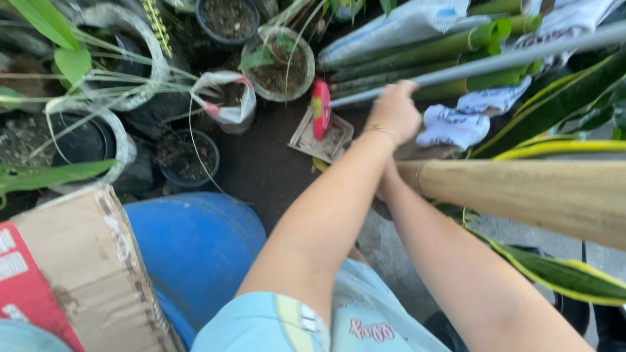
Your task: The person moves a green plastic chair and a wooden stool to clear space in a cluttered area. They then pick up a small metal bowl containing screws and walk to a plant stand, where they place the bowl inside a plastic bag. Finally, they retrieve a glass ashtray from the stand and return to the cleared area.
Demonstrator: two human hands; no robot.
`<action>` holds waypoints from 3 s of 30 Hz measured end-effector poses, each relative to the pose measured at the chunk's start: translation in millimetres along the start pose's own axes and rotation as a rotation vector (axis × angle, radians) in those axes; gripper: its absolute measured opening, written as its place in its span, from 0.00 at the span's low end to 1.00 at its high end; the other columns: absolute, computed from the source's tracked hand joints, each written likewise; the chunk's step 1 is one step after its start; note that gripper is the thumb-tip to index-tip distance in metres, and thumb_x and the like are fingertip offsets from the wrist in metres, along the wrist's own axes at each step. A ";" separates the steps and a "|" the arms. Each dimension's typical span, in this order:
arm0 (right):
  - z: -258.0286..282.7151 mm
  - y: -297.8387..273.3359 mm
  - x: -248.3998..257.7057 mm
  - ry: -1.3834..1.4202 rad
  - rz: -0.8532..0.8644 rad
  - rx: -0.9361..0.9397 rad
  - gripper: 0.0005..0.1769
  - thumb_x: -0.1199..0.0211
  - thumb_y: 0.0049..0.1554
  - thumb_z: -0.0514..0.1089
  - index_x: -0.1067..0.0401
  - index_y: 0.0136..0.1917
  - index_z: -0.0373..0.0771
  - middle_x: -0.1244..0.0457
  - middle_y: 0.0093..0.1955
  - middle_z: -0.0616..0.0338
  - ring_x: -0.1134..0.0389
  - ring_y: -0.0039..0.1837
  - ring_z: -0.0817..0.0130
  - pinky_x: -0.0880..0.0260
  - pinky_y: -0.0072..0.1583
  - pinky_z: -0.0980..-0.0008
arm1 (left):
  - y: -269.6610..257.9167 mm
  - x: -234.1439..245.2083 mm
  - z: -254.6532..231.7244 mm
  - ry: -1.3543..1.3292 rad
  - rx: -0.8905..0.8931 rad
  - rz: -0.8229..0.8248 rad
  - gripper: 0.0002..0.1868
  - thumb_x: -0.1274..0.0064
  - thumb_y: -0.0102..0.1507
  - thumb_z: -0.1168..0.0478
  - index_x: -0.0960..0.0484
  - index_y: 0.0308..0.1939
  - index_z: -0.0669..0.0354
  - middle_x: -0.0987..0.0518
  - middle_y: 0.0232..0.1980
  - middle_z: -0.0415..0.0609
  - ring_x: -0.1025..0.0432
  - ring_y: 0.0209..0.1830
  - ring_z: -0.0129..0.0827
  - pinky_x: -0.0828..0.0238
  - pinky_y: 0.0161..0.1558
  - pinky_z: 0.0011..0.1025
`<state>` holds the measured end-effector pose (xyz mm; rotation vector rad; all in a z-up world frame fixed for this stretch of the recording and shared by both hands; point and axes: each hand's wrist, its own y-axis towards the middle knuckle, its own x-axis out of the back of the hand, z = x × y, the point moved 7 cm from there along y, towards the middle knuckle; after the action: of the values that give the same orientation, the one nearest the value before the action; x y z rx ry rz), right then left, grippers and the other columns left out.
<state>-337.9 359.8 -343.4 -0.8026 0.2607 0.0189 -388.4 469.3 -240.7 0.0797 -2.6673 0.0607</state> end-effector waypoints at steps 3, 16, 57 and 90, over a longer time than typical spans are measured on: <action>3.0 -13.3 -4.2 0.249 0.112 0.083 0.20 0.50 0.72 0.55 0.25 0.65 0.44 0.28 0.60 0.59 0.28 0.61 0.60 0.27 0.61 0.56 | -61.5 29.1 57.7 -0.113 0.105 -0.251 0.18 0.50 0.71 0.58 0.18 0.63 0.58 0.20 0.66 0.62 0.26 0.68 0.58 0.29 0.70 0.46; -55.5 -107.2 -64.4 -0.357 0.255 0.146 0.40 0.59 0.70 0.73 0.44 0.84 0.46 0.48 0.87 0.56 0.48 0.84 0.64 0.51 0.81 0.60 | -194.3 45.2 135.5 -1.212 0.721 -0.176 0.43 0.68 0.76 0.33 0.33 0.78 0.69 0.34 0.85 0.59 0.39 0.84 0.41 0.44 0.79 0.35; 135.7 -403.9 501.6 0.825 -0.043 0.459 0.46 0.57 0.66 0.74 0.43 0.86 0.44 0.45 0.84 0.45 0.44 0.83 0.46 0.40 0.78 0.44 | -324.6 -418.4 -316.2 0.114 -0.358 0.727 0.45 0.73 0.71 0.34 0.40 0.83 0.60 0.44 0.85 0.65 0.56 0.85 0.66 0.64 0.77 0.59; 218.7 -300.6 956.6 1.298 -1.140 0.440 0.15 0.42 0.65 0.47 0.29 0.63 0.42 0.34 0.54 0.53 0.28 0.53 0.53 0.29 0.52 0.53 | -95.4 -903.2 -475.3 0.367 -0.097 1.667 0.26 0.47 0.69 0.47 0.17 0.63 0.62 0.13 0.53 0.50 0.17 0.47 0.35 0.20 0.46 0.34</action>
<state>671.6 228.1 -212.8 -0.3216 0.9446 -1.6194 636.3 442.6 -227.0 -1.8866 -1.6549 0.3982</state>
